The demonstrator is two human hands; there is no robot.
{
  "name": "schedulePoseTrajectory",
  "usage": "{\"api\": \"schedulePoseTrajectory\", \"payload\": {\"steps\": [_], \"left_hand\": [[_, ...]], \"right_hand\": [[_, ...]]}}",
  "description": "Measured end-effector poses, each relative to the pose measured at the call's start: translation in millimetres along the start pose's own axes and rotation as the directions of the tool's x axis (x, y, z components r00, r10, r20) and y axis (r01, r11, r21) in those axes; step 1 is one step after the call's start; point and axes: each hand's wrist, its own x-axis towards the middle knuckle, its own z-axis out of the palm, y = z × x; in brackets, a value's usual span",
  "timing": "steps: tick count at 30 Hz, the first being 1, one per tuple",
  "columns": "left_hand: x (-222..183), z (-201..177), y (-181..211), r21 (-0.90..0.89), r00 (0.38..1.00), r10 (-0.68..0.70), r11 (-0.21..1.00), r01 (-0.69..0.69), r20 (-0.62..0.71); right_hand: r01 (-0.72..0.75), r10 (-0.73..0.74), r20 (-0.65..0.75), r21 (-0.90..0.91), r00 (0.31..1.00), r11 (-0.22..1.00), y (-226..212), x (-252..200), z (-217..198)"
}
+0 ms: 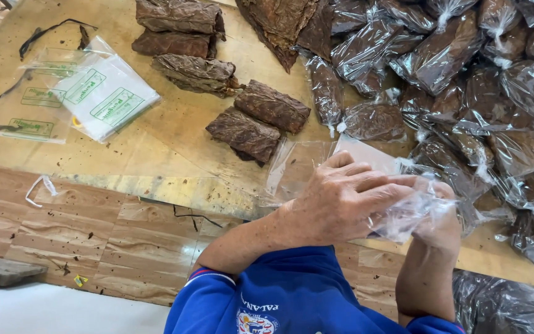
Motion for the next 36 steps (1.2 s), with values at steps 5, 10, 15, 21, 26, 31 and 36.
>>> {"api": "schedulePoseTrajectory", "payload": {"steps": [5, 10, 15, 21, 26, 31, 36], "left_hand": [[5.3, 5.2, 5.6, 0.212, 0.984, 0.075, 0.971, -0.11, 0.164], [22.8, -2.7, -4.1, 0.028, 0.947, 0.194, 0.978, -0.208, 0.256], [24.6, -9.2, -16.8, -0.042, 0.959, 0.214, 0.977, -0.21, 0.187], [22.5, -13.7, -29.5, -0.054, 0.987, 0.161, 0.986, -0.16, 0.013], [0.1, -10.4, -67.1, -0.661, 0.967, -0.051, 0.721, 0.209, 0.251], [-33.0, 17.3, -82.1, -0.491, 0.774, -0.204, 0.671, 0.556, 0.599], [-52.7, 21.0, -78.4, -0.528, 0.676, -0.426, 0.423, 0.736, 0.601]], "right_hand": [[-0.075, 0.077, 0.067, -0.032, 0.995, 0.997, -1.5, 3.1, 9.4], [-0.169, 0.172, 0.025, -0.082, 0.985, 0.982, -4.7, 7.0, 25.9], [-0.244, 0.249, 0.032, -0.111, 0.968, 0.963, -5.5, 10.9, 43.4], [-0.334, 0.333, -0.04, -0.186, 0.942, 0.924, -5.6, 13.6, 49.4], [-0.105, 0.116, -0.155, 0.078, 0.981, 0.991, 13.8, -4.2, 24.7], [-0.011, 0.117, -0.507, 0.206, 0.854, 0.978, 29.2, -1.6, 17.2], [0.07, 0.13, -0.641, 0.276, 0.757, 0.959, 50.9, 3.3, 33.5]]}}
